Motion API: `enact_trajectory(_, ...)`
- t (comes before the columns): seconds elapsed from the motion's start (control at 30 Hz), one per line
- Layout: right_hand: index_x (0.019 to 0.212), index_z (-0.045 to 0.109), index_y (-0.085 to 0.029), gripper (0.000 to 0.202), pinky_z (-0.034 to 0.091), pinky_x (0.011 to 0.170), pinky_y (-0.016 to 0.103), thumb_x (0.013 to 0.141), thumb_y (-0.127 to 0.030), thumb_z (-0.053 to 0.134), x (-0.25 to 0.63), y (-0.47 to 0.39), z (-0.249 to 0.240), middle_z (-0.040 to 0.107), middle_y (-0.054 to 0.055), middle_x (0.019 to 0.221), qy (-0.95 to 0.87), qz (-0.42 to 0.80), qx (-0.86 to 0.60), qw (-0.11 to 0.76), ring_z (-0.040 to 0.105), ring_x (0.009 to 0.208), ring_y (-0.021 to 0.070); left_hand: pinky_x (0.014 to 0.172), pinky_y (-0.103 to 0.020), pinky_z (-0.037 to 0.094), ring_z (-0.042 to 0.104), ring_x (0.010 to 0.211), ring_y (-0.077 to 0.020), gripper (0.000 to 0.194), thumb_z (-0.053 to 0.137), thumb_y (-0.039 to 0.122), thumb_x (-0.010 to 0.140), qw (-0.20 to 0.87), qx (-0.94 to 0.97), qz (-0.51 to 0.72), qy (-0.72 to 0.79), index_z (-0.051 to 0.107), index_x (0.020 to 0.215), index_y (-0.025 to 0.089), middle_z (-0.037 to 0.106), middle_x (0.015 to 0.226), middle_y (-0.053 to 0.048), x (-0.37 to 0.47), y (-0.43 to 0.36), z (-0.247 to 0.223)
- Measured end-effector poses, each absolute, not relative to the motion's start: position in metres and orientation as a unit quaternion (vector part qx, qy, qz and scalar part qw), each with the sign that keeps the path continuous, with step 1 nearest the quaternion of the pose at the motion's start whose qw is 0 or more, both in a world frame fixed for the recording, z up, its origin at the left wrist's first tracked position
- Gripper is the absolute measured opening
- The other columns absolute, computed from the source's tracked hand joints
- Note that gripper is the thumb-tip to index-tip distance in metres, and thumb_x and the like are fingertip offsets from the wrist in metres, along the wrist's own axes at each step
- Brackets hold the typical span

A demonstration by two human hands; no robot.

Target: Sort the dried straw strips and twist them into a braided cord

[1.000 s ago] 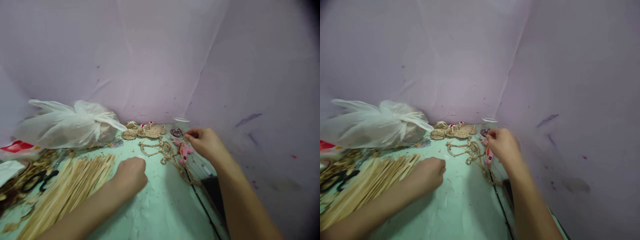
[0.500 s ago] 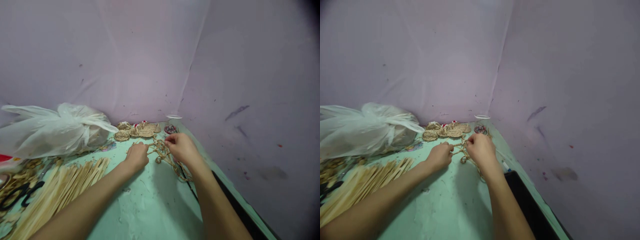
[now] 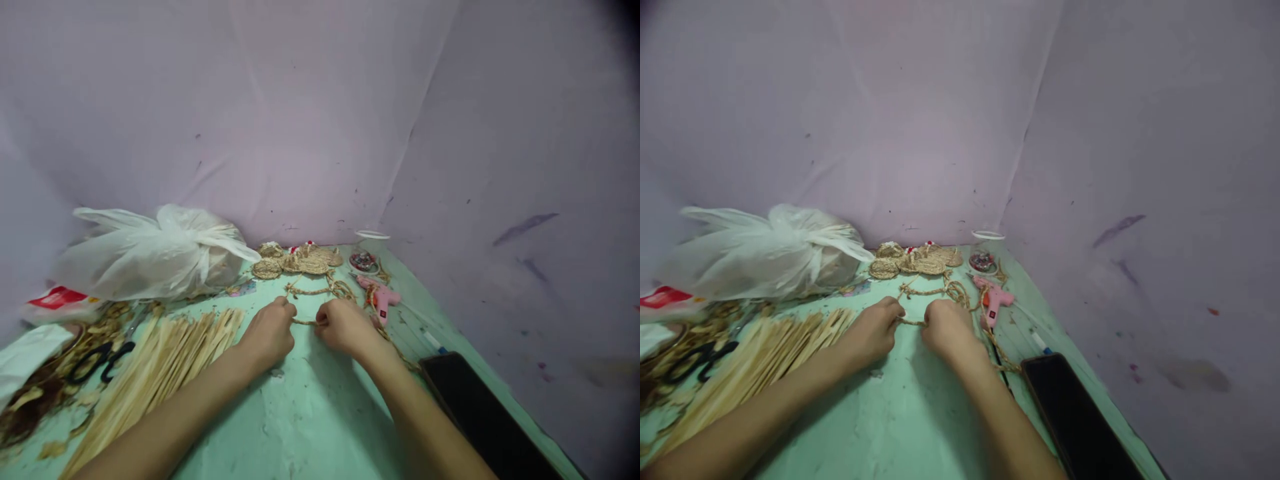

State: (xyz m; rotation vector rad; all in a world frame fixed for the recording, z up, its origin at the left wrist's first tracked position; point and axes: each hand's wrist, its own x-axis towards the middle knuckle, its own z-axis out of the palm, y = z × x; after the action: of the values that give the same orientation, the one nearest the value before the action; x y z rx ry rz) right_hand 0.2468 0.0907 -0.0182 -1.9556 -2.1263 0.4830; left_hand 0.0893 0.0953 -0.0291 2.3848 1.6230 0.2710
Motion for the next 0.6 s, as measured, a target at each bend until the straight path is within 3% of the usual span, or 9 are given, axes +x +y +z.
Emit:
enact_trajectory(0.1, 0.064, 0.069, -0.02, 0.016, 0.032, 0.053, 0.026, 0.06, -0.015, 0.055, 0.239, 0.084, -0.016, 0.067, 0.009, 0.067, -0.725, 0.153, -0.661, 0.117, 0.058, 0.066, 0.0193, 0.072, -0.028, 0.042, 0.057, 0.078, -0.0168, 0.022, 0.043, 0.014, 0.072, 0.181, 0.742, 0.203, 0.613, 0.059, 0.087, 0.015, 0.059, 0.091, -0.009, 0.089, 0.091, -0.026)
enact_trajectory(0.17, 0.063, 0.069, -0.019, 0.016, 0.032, 0.052, 0.025, 0.061, -0.015, 0.054, 0.234, 0.079, -0.011, 0.066, 0.008, 0.064, -0.728, 0.176, -0.65, 0.125, 0.057, 0.063, 0.0181, 0.06, -0.029, 0.044, 0.056, 0.06, -0.0154, 0.017, 0.042, 0.023, 0.074, 0.311, 0.651, 0.213, 0.658, 0.057, 0.072, 0.014, 0.059, 0.071, -0.006, 0.092, 0.088, -0.022)
enact_trajectory(0.23, 0.064, 0.069, -0.019, 0.016, 0.032, 0.05, 0.024, 0.062, -0.018, 0.053, 0.229, 0.074, -0.007, 0.065, 0.006, 0.061, -0.731, 0.232, -0.627, 0.135, 0.056, 0.059, 0.0163, 0.045, -0.027, 0.041, 0.05, 0.042, -0.013, 0.029, 0.038, 0.033, 0.078, 0.481, 0.53, 0.194, 0.671, 0.051, 0.06, 0.014, 0.052, 0.051, -0.002, 0.095, 0.084, -0.021)
enact_trajectory(0.3, 0.063, 0.068, -0.018, 0.017, 0.033, 0.048, 0.022, 0.064, -0.021, 0.051, 0.224, 0.07, -0.006, 0.063, 0.004, 0.058, -0.727, 0.315, -0.592, 0.149, 0.053, 0.054, 0.0137, 0.035, -0.023, 0.034, 0.045, 0.034, -0.012, 0.035, 0.037, 0.039, 0.078, 0.584, 0.436, 0.196, 0.656, 0.047, 0.054, 0.015, 0.045, 0.04, 0.0, 0.097, 0.081, -0.023)
enact_trajectory(0.47, 0.073, 0.064, -0.016, 0.021, 0.035, 0.041, 0.019, 0.07, -0.02, 0.044, 0.219, 0.064, -0.008, 0.063, 0.001, 0.068, -0.66, 0.568, -0.459, 0.173, 0.047, 0.041, 0.0067, 0.03, -0.019, 0.028, 0.041, 0.029, -0.0098, 0.018, 0.047, 0.013, 0.064, 0.63, 0.375, 0.237, 0.637, 0.048, 0.046, 0.012, 0.043, 0.032, -0.001, 0.093, 0.08, -0.033)
enact_trajectory(0.6, 0.093, 0.06, -0.018, 0.025, 0.038, 0.038, 0.019, 0.073, -0.02, 0.046, 0.23, 0.066, 0.004, 0.063, 0.002, 0.074, -0.623, 0.608, -0.467, 0.156, 0.052, 0.04, 0.0076, 0.032, -0.019, 0.034, 0.044, 0.031, -0.0097, 0.012, 0.047, 0.009, 0.062, 0.676, 0.324, 0.217, 0.625, 0.05, 0.051, 0.01, 0.049, 0.038, -0.003, 0.087, 0.083, -0.033)
